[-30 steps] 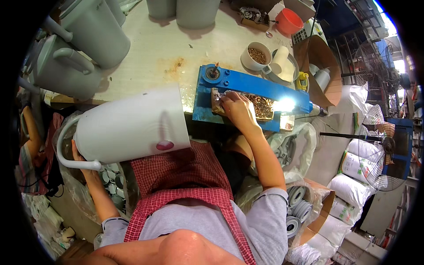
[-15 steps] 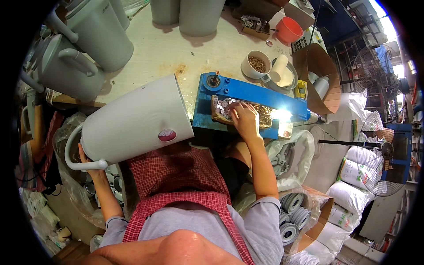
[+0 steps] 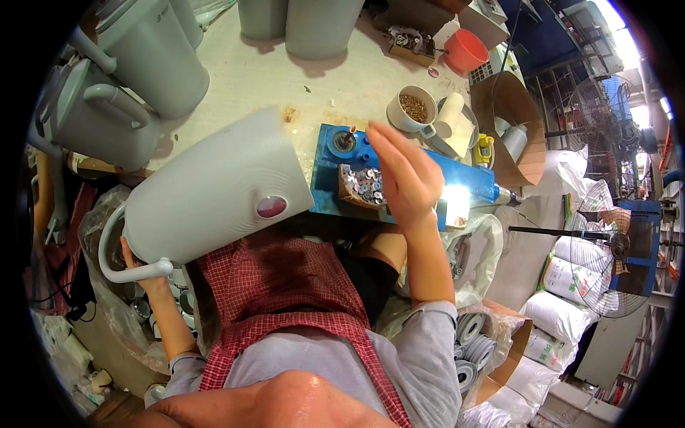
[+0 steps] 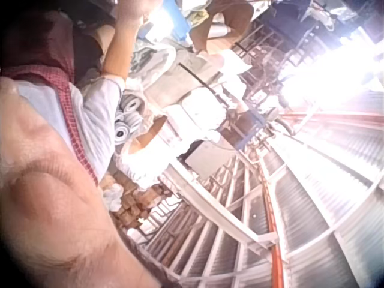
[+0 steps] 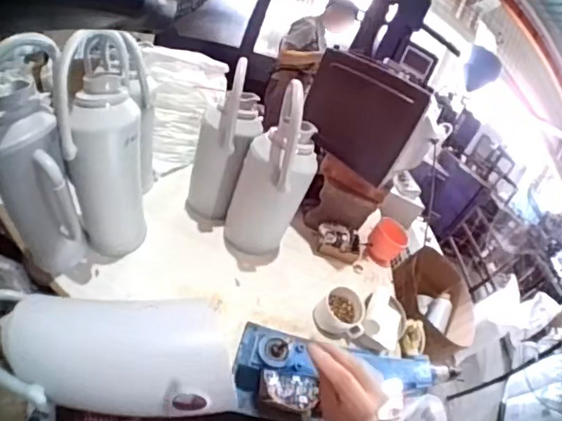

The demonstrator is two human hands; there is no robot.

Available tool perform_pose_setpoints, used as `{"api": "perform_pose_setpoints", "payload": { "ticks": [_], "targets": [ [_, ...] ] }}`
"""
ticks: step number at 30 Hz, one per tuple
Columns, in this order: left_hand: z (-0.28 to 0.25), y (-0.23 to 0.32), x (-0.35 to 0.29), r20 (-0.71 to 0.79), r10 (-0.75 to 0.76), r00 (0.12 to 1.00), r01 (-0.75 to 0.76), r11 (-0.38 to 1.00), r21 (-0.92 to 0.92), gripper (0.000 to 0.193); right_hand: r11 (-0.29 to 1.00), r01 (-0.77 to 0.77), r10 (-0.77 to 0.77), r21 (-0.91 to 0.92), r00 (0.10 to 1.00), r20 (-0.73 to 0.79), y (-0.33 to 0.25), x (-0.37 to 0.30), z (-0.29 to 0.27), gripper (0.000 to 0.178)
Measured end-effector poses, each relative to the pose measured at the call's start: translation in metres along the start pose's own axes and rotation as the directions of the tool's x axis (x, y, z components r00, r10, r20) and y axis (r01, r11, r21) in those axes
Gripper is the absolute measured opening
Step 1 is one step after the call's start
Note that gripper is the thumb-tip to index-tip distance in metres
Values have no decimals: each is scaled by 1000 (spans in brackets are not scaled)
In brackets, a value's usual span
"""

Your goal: The person assembles grey thermos flasks by hand. They pick up a flask body, insert a small metal washer into the neck, and then screw on a grey plastic lid. The completed flasks are placed on the table.

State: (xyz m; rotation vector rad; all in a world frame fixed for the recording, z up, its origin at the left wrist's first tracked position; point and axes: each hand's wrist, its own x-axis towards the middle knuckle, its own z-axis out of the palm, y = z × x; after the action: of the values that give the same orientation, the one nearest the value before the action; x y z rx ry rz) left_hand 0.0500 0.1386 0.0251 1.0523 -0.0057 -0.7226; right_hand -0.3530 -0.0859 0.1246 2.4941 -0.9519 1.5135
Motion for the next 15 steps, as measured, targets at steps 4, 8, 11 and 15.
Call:
{"api": "perform_pose_setpoints", "payload": {
  "ticks": [4, 8, 11, 15],
  "targets": [
    [12, -4, -5, 13, 7, 1000, -7, 1000, 14, 44, 994, 111, -111, 2, 994, 7, 13, 17, 23, 23],
    [16, -6, -8, 64, -39, 997, 38, 999, 11, 45, 988, 151, -150, -12, 987, 55, 19, 14, 26, 22],
    [17, -6, -7, 60, -67, 996, 67, 998, 5, 46, 985, 169, -165, -23, 978, 131, 19, 16, 19, 24],
    [24, -6, -6, 83, -47, 995, 46, 999, 16, 47, 998, -13, 5, 57, 991, 133, 7, 16, 10, 36]
  ]
}}
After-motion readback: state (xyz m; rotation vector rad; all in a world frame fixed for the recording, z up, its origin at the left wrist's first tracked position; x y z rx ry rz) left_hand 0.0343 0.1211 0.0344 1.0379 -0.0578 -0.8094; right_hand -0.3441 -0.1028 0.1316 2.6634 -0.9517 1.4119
